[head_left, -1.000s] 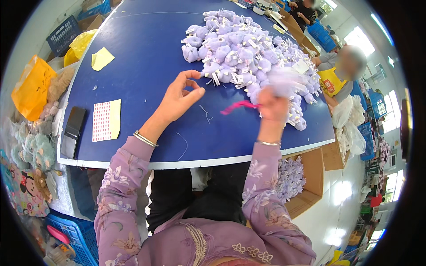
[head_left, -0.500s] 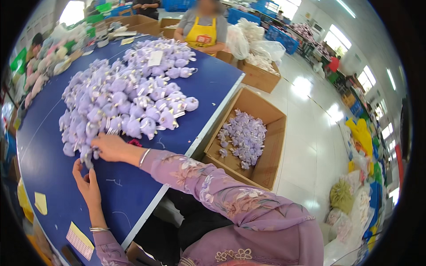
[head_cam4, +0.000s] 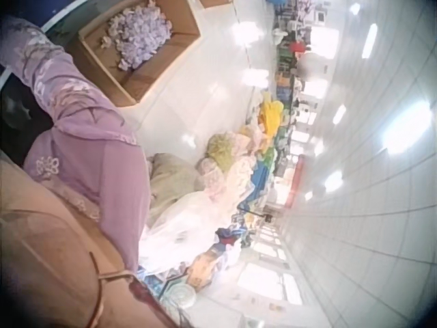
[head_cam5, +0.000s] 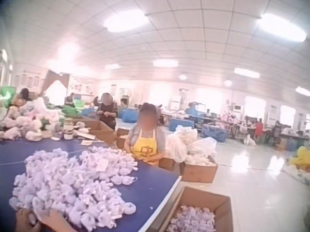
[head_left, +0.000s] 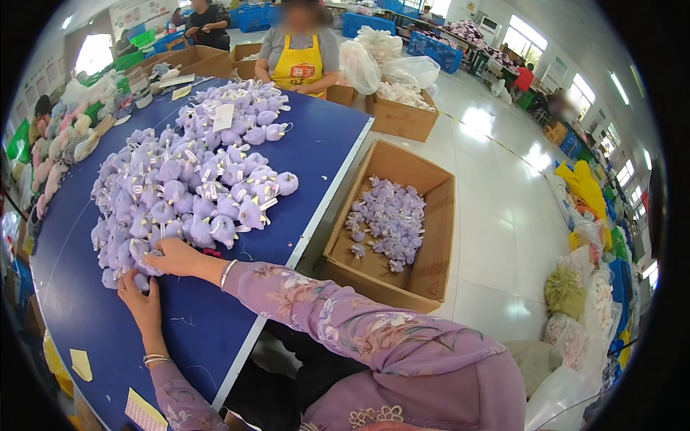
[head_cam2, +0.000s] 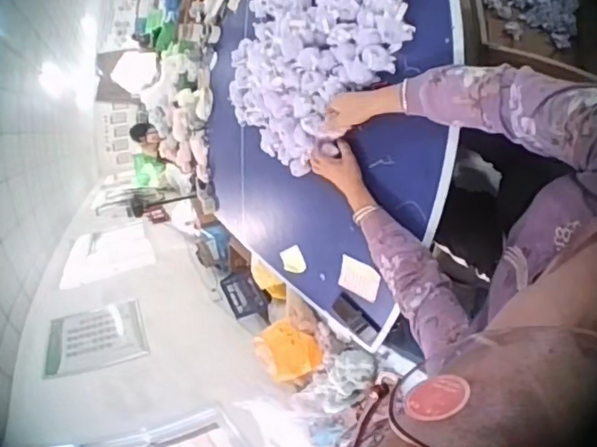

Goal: The person trims excess threads from small purple stuffed animals using scissors. The person picks up each toy, snips loose threads, and places the finished items into a cardboard box.

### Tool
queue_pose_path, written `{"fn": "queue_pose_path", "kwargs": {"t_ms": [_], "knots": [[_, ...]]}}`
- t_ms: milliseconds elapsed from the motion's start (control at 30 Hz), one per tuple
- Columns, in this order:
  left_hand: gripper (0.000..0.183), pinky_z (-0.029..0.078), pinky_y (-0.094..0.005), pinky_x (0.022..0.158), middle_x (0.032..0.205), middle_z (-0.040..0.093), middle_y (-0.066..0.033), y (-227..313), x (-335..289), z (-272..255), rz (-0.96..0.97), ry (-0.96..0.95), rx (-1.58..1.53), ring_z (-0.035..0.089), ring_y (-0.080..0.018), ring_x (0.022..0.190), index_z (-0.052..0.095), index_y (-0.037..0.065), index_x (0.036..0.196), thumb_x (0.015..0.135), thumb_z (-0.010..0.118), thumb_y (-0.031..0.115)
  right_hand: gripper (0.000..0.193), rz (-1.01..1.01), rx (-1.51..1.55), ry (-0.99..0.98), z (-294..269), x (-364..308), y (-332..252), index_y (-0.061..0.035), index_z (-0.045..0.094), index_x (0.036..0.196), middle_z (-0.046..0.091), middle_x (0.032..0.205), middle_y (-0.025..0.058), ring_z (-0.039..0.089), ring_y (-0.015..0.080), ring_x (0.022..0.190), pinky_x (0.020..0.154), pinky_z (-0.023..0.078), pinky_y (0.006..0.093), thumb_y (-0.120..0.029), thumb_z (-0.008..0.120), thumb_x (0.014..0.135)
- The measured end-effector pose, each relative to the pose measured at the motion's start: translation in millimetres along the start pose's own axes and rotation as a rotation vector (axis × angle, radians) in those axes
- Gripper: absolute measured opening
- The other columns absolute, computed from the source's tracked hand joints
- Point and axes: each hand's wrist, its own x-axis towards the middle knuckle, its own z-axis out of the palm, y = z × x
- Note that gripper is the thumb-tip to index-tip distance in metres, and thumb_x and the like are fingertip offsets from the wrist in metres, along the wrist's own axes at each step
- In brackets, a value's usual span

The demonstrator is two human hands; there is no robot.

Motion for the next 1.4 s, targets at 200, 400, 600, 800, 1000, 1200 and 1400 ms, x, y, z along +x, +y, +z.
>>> {"fn": "queue_pose_path", "kwargs": {"t_ms": [200, 400, 600, 800, 1000, 1200, 1400], "knots": [[0.056, 0.031, -0.0472, 0.109, 0.136, 0.045, -0.0219, 25.0, 17.9, -2.0, 0.184, 0.269, 0.214, 0.039, -0.0410, 0.127, 0.053, 0.003, 0.128, 0.076, 0.072, 0.014, 0.043, -0.236, 0.110, 0.187, 9.8, 5.2, 5.3, 0.0058, 0.065, 0.089, 0.067, 0.076, 0.0146, 0.062, 0.0162, 0.073, 0.065, 0.048, 0.0370, -0.037, 0.064, 0.087], [0.050, 0.038, -0.0457, 0.106, 0.127, 0.053, -0.0172, 38.3, 16.2, -7.7, 0.048, 0.064, 0.183, 0.044, -0.0389, 0.122, 0.058, 0.005, 0.116, 0.070, 0.074, 0.015, 0.043, -0.218, 0.094, 0.175, 0.5, 3.2, 0.7, 0.0040, 0.064, 0.090, 0.067, 0.078, 0.0146, 0.063, 0.0188, 0.073, 0.065, 0.048, 0.0365, -0.039, 0.063, 0.088], [0.041, 0.045, -0.0410, 0.094, 0.117, 0.056, -0.0121, 62.0, -19.7, -38.3, -0.028, 0.032, 0.100, 0.048, -0.0341, 0.112, 0.057, 0.004, 0.102, 0.067, 0.075, 0.012, 0.038, -0.188, 0.148, 0.141, 2.8, 2.0, 0.2, 0.0018, 0.060, 0.097, 0.063, 0.080, 0.0059, 0.057, 0.0114, 0.073, 0.065, 0.046, 0.0306, -0.036, 0.060, 0.093], [0.048, 0.045, -0.0433, 0.092, 0.118, 0.052, -0.0144, 62.2, -45.6, -50.6, 0.001, 0.100, 0.095, 0.047, -0.0361, 0.111, 0.055, 0.003, 0.104, 0.065, 0.080, 0.014, 0.038, -0.137, 0.170, -0.052, 9.1, -0.1, 10.0, 0.0019, 0.059, 0.110, 0.064, 0.093, 0.0070, 0.058, 0.0129, 0.085, 0.076, 0.047, 0.0306, -0.031, 0.060, 0.093], [0.064, 0.045, -0.0447, 0.098, 0.130, 0.050, -0.0183, 57.9, -37.8, -49.7, -0.009, 0.019, 0.139, 0.044, -0.0381, 0.122, 0.054, -0.001, 0.116, 0.066, 0.083, 0.026, 0.044, -0.106, 0.128, -0.259, 27.8, -13.1, -2.6, 0.0067, 0.058, 0.113, 0.066, 0.096, 0.0120, 0.061, 0.0160, 0.085, 0.074, 0.050, 0.0310, -0.030, 0.064, 0.089], [0.048, 0.046, -0.0417, 0.091, 0.118, 0.054, -0.0125, 75.8, -38.2, -62.0, -0.159, -0.051, 0.105, 0.048, -0.0348, 0.112, 0.056, 0.002, 0.101, 0.065, 0.081, 0.022, 0.044, -0.103, 0.148, -0.262, 24.2, -12.4, 3.4, 0.0063, 0.059, 0.111, 0.066, 0.097, 0.0127, 0.062, 0.0173, 0.088, 0.078, 0.050, 0.0322, -0.029, 0.068, 0.085], [0.044, 0.048, -0.0428, 0.090, 0.117, 0.055, -0.0109, 61.0, -51.8, -83.5, -0.276, -0.089, 0.111, 0.049, -0.0346, 0.113, 0.058, 0.003, 0.099, 0.064, 0.080, 0.019, 0.039, -0.171, 0.109, -0.166, 14.2, -16.2, -9.7, 0.0044, 0.060, 0.104, 0.065, 0.095, 0.0111, 0.060, 0.0155, 0.087, 0.080, 0.049, 0.0320, -0.025, 0.072, 0.080]]}}
